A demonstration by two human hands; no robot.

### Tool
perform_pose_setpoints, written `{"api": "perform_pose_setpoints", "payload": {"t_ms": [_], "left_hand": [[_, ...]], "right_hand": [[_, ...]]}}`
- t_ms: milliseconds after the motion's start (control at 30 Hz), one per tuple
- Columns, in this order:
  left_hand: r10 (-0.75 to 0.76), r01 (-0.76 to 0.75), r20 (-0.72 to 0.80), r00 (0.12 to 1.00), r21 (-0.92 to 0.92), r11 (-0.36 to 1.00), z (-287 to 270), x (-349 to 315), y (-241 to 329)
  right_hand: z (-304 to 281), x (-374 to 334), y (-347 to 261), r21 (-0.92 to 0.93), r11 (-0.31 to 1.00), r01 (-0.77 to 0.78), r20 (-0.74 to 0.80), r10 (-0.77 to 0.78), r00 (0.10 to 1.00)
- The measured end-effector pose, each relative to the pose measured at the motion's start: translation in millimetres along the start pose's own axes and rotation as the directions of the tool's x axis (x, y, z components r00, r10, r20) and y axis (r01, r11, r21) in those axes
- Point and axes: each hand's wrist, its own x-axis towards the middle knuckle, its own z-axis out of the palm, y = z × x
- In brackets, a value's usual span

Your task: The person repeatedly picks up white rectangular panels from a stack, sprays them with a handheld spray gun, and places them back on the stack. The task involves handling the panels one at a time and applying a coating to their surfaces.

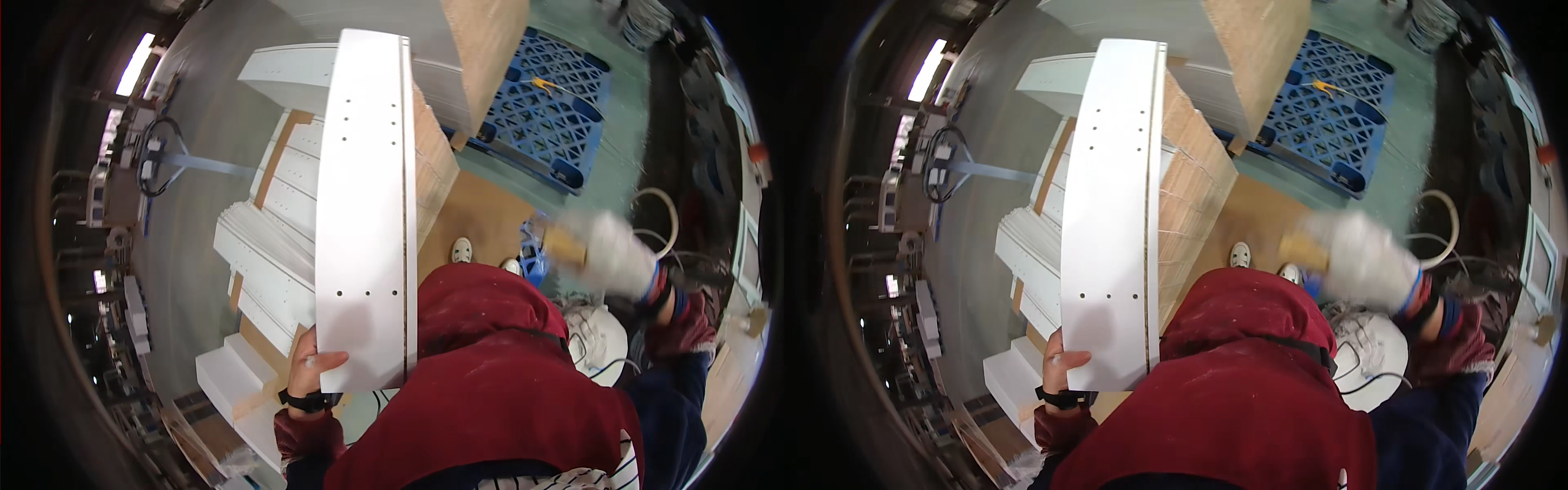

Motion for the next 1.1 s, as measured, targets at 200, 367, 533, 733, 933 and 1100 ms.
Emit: {"api": "perform_pose_setpoints", "payload": {"t_ms": [200, 367, 533, 733, 933, 1100], "left_hand": [[-0.203, 0.115, 0.344, 0.917, 0.258, 0.959, 19.7, 27.9, 18.3], [-0.389, 0.188, 0.43, 0.815, 0.439, 0.879, 46.6, 57.1, 19.8], [-0.541, 0.255, 0.456, 0.706, 0.549, 0.796, 76.7, 92.5, 32.3], [-0.643, 0.387, 0.396, 0.656, 0.555, 0.736, 86.4, 131.0, 22.9], [-0.736, 0.411, 0.436, 0.518, 0.628, 0.661, 101.6, 156.7, 23.2], [-0.76, 0.318, 0.44, 0.479, 0.72, 0.617, 123.8, 157.9, 33.1]], "right_hand": [[8.7, -61.3, 37.1, -0.019, 0.988, -0.155, -0.057, 0.154, 0.986], [24.3, -106.3, 90.6, -0.034, 0.897, -0.441, -0.332, 0.406, 0.851], [43.9, -140.0, 42.6, 0.206, 0.849, -0.487, 0.158, 0.462, 0.872], [96.4, -160.2, 72.5, 0.388, 0.859, -0.335, -0.029, 0.375, 0.927], [119.2, -154.9, 104.0, 0.26, 0.755, -0.603, -0.068, 0.637, 0.768], [97.1, -148.4, 115.9, 0.115, 0.563, -0.818, 0.088, 0.815, 0.573]]}}
